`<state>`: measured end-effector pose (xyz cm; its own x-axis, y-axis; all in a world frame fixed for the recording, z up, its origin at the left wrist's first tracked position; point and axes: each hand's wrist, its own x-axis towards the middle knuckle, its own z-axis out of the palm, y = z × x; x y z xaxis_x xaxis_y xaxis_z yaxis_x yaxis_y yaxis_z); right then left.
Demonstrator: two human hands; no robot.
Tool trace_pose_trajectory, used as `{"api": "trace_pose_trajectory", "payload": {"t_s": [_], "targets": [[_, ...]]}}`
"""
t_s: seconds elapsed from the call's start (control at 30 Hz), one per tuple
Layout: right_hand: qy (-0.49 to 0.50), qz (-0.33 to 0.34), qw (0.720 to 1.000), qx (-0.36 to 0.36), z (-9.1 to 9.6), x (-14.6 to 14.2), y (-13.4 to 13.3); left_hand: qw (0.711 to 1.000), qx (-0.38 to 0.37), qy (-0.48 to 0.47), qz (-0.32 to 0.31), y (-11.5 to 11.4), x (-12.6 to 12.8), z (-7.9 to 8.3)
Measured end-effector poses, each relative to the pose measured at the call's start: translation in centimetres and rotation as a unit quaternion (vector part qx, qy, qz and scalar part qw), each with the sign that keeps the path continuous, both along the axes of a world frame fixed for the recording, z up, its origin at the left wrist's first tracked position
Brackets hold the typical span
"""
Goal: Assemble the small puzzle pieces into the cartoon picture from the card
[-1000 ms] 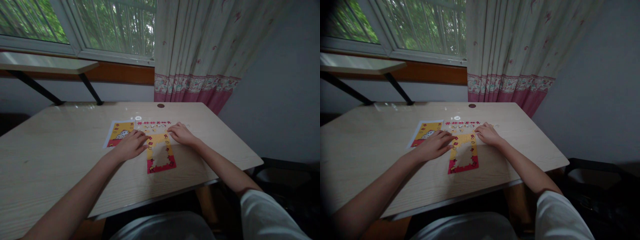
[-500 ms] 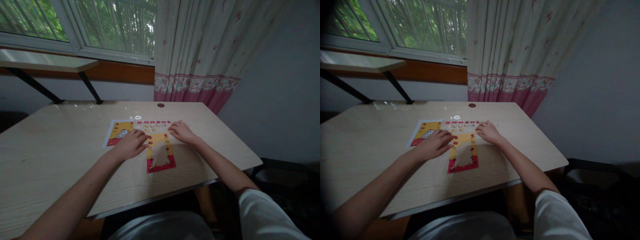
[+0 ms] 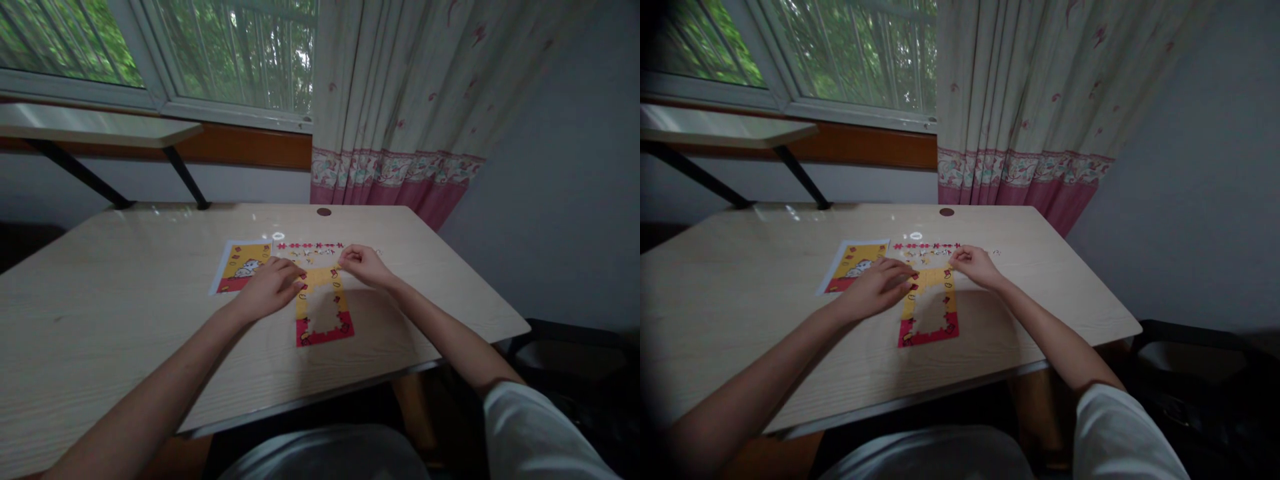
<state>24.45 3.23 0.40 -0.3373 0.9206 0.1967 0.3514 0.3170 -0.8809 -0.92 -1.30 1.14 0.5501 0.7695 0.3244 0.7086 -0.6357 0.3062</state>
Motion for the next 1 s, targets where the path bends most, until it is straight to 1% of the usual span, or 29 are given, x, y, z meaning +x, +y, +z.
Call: {"api": "trace_pose_trajectory", "payload": {"t_s": [0.07,0.17,0.27,0.4,0.5,0.57,0.63,0.7,0.77,0.93,1.0], "targets": [[0.063,0.028,0.996,-0.060,-0.1,-1.0,-0.5,0.997,-0.029,-0.073,0.007,-0.3,1.1,0.2],[0.107,0.053,0.985,-0.123,-0.3,-2.3,-1.2,0.986,-0.064,-0.154,0.025,-0.6,2.7,0.2],[0.120,0.064,0.980,-0.144,-0.4,-2.9,-1.7,0.973,-0.074,-0.214,0.056,-0.7,3.5,-0.2],[0.115,0.074,0.982,-0.131,-0.5,-3.0,-2.0,0.950,-0.120,-0.279,0.073,-0.1,3.5,-1.2],[0.070,0.082,0.991,-0.083,-0.4,-2.9,-2.4,0.927,-0.157,-0.331,0.080,0.4,3.3,-2.1],[0.013,0.077,0.997,-0.018,-0.3,-2.8,-2.7,0.921,-0.167,-0.345,0.073,0.7,3.2,-2.5],[-0.039,0.059,0.996,0.049,-0.2,-2.7,-2.9,0.921,-0.168,-0.344,0.066,0.8,3.2,-2.7],[-0.063,0.044,0.992,0.096,-0.1,-2.6,-2.9,0.924,-0.169,-0.337,0.062,0.8,3.1,-2.7],[-0.071,0.044,0.988,0.130,-0.2,-2.4,-2.9,0.927,-0.168,-0.331,0.059,0.7,3.1,-2.6],[-0.091,0.087,0.964,0.234,-0.4,-2.2,-2.5,0.932,-0.173,-0.314,0.050,0.6,3.0,-2.1],[-0.099,0.093,0.952,0.273,-0.5,-2.2,-2.3,0.934,-0.177,-0.305,0.050,0.6,3.1,-2.0]]}}
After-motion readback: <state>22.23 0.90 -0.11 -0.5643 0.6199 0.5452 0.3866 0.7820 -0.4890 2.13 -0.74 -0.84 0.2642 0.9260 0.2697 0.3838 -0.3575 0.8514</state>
